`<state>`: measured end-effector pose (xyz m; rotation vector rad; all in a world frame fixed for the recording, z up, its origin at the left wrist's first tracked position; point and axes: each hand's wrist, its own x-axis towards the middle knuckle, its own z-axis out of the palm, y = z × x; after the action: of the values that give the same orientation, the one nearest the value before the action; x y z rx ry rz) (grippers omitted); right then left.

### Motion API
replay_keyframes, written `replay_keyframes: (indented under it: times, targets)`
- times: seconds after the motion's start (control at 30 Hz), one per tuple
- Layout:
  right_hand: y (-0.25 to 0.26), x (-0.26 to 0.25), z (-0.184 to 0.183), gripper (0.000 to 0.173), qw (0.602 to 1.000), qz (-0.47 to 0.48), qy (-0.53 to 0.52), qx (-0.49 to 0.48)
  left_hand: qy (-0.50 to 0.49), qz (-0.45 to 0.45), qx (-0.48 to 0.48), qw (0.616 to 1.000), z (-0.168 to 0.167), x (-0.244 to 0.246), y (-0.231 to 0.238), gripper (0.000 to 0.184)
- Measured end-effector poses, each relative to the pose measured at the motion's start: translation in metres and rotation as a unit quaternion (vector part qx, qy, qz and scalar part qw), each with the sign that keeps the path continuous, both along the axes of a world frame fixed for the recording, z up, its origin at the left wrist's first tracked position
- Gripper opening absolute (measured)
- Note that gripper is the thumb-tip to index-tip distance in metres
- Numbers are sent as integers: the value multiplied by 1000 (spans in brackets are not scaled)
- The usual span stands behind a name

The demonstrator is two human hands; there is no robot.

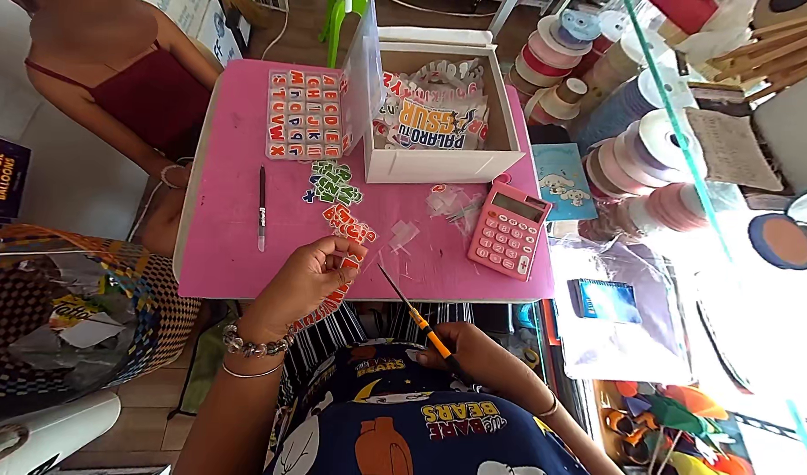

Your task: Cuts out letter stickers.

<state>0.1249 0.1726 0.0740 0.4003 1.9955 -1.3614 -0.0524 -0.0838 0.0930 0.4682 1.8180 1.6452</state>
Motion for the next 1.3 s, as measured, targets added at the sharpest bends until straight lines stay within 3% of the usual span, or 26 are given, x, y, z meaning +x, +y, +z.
replay_keyframes:
  times: [0.07,0.27,0.37,0.6,0.87,1.3]
  targets:
    - [1,0,0,42,1000,14,-8,-1,43,-18,-36,998,0,0,3,20]
    - [1,-2,1,40,1000,20,-2,-13,76,-96,-101,987,9,2,15,24]
    - [-1,-3,2,38,1000,14,-2,-10,76,-108,-98,986,10,3,18,24]
    - [1,3,1,39,1000,-5,-14,-16,64,-38,-75,994,6,1,11,25]
    - [-2,-1,5,40,1000,10,-4,-4,66,-115,-74,988,11,5,19,26]
    - [-3,1,3,39,1000,5,4,-7,53,-128,-61,988,8,7,21,25]
